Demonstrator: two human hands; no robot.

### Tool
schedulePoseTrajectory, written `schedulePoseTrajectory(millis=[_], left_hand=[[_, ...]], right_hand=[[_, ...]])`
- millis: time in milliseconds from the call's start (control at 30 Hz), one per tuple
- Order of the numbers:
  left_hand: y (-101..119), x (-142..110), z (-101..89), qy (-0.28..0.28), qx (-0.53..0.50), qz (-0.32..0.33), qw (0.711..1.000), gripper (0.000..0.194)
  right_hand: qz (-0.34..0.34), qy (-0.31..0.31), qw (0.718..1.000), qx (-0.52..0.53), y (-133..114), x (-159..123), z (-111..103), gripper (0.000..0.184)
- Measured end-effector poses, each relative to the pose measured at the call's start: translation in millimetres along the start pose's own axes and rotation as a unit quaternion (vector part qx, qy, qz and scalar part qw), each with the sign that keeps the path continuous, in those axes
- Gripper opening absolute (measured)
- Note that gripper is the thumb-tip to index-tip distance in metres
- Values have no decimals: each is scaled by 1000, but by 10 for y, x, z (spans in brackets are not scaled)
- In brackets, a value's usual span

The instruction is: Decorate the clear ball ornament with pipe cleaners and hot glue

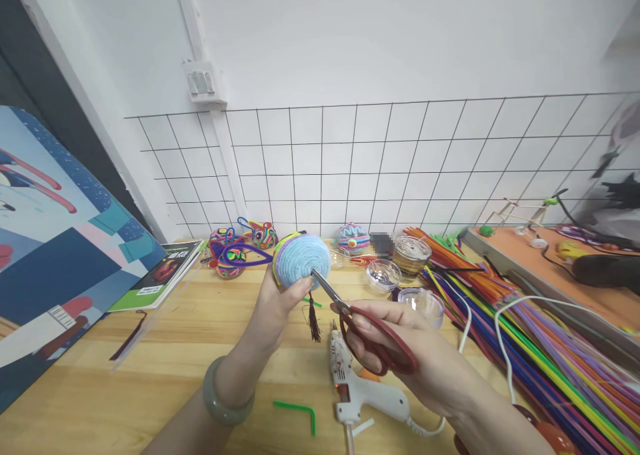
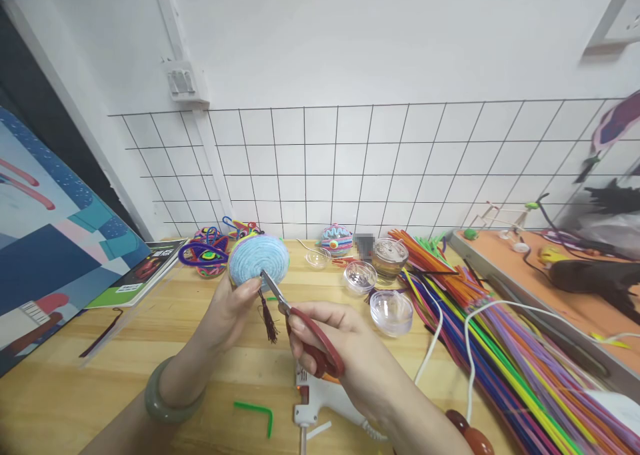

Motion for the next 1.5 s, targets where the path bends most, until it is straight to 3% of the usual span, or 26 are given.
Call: schedulePoseTrajectory(millis=[733,1500], left_hand=[[-21,-17,10,4,-31,2,1000,46],[-28,-7,35,-15,-31,3,999,59]], right_hand=[[-8,-36,998,47,41,49,48,28],[-19,-41,998,44,50,71,29,25]])
Point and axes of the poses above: each hand's wrist, its own x-axis towards the middle knuckle, its own z-axis out of the palm, y = z × x, the point moved 6 cm from there along x, towards the middle knuckle, and after that the axes turned 5 degrees about y, right-handed, at the moved point
